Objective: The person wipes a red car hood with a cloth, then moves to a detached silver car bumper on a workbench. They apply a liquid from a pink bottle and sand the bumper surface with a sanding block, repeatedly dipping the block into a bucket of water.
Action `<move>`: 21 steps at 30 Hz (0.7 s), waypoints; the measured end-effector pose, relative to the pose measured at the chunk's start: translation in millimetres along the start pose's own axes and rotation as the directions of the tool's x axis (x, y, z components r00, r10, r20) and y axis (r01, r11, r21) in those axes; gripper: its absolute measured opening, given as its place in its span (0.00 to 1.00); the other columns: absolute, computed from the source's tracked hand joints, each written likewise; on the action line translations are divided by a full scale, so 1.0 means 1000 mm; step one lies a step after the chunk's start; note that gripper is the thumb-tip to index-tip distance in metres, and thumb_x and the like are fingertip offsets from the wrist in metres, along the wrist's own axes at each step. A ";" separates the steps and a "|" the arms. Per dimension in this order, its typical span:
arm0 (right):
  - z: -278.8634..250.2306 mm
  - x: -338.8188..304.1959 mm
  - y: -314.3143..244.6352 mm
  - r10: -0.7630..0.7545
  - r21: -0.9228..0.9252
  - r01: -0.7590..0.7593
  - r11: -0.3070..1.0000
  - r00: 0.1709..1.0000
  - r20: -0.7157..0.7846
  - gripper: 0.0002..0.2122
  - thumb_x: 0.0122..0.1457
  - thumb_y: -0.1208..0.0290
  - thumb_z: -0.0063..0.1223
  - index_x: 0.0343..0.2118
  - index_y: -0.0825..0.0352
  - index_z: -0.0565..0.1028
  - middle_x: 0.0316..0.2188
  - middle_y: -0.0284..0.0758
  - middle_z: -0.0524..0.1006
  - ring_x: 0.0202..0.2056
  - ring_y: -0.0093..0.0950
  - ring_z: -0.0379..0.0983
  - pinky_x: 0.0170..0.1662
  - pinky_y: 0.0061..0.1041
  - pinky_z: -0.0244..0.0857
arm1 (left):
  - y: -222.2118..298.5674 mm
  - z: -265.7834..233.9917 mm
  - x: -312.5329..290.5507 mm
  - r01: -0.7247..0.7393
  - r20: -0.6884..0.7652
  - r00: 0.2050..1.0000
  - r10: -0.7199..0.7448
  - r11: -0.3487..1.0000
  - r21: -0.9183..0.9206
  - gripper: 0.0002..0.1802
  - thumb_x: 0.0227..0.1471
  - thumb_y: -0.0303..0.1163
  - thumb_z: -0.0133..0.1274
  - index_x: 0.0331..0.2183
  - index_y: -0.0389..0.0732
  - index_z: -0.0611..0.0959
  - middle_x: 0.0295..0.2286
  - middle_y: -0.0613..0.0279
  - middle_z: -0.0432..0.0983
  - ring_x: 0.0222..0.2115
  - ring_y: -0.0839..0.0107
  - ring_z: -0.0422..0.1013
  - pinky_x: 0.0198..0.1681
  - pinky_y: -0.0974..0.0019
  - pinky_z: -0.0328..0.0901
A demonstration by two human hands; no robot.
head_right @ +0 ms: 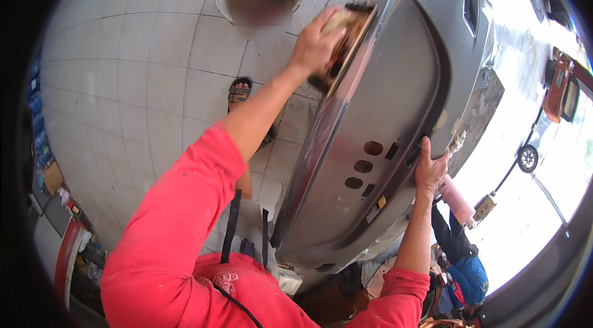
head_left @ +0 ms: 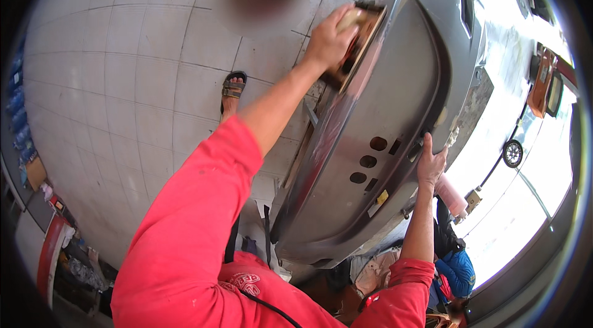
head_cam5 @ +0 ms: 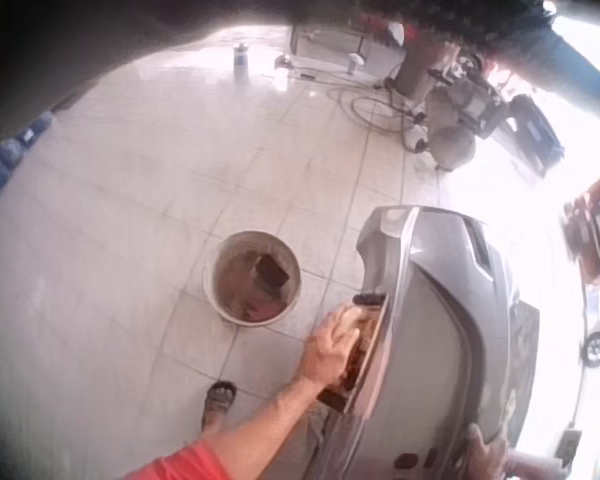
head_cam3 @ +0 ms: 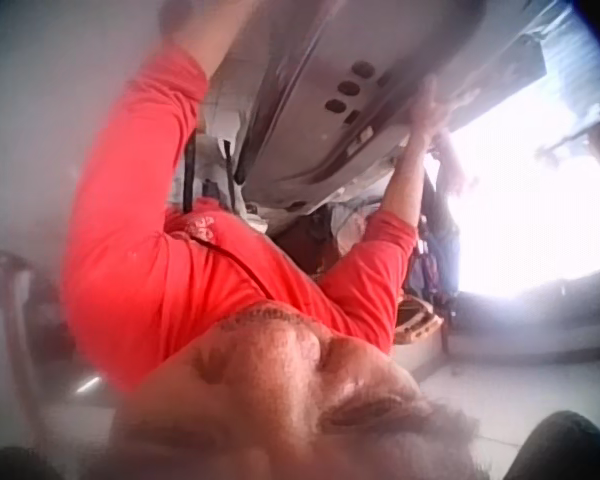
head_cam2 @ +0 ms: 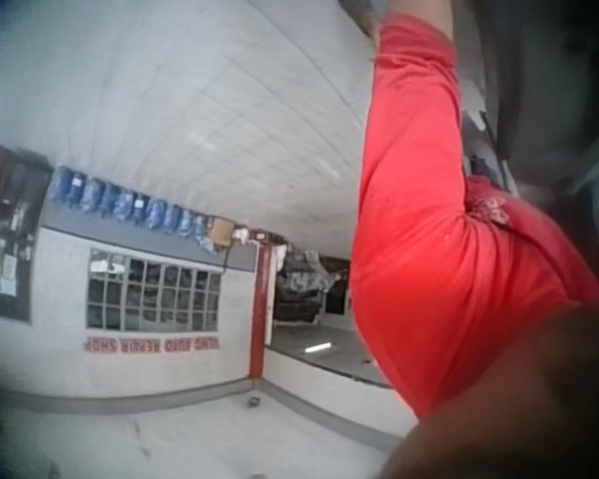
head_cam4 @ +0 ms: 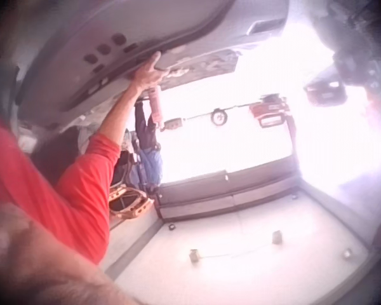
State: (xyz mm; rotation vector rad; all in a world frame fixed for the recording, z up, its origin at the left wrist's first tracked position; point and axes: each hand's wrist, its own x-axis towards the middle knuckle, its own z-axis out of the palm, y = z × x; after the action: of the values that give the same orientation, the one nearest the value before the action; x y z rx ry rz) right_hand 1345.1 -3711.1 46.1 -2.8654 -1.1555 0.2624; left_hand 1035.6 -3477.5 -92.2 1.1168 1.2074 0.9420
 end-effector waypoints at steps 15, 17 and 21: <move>-0.008 -0.009 -0.011 0.020 0.050 -0.021 0.999 1.000 0.021 0.40 0.60 0.36 0.62 0.58 0.72 0.74 0.47 0.51 0.84 0.51 0.48 0.81 0.57 0.42 0.69 | -0.019 -0.019 -0.022 -0.018 0.134 0.990 0.035 0.992 -0.121 0.31 0.60 0.31 0.57 0.64 0.43 0.74 0.57 0.53 0.78 0.59 0.62 0.73 0.64 0.61 0.65; -0.004 0.001 -0.008 -0.003 0.043 0.002 0.999 1.000 0.027 0.39 0.60 0.35 0.61 0.58 0.71 0.74 0.47 0.50 0.84 0.51 0.48 0.81 0.57 0.42 0.69 | -0.015 -0.015 0.004 -0.024 0.161 0.986 0.046 0.991 -0.132 0.31 0.61 0.30 0.56 0.65 0.42 0.74 0.59 0.53 0.76 0.62 0.63 0.70 0.66 0.60 0.62; -0.006 -0.005 -0.012 0.063 0.014 -0.064 0.998 0.997 0.050 0.41 0.58 0.33 0.61 0.60 0.68 0.73 0.47 0.50 0.84 0.51 0.50 0.80 0.56 0.44 0.70 | -0.019 -0.024 -0.059 -0.044 0.084 0.995 0.048 0.998 -0.050 0.31 0.59 0.30 0.59 0.64 0.43 0.75 0.55 0.51 0.80 0.58 0.57 0.74 0.62 0.61 0.66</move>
State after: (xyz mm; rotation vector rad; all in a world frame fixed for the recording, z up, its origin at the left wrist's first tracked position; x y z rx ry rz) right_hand 1333.9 -3705.5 53.5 -2.9013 -1.0661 0.3457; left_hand 1003.6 -3535.5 -97.6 1.1392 1.0888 0.9441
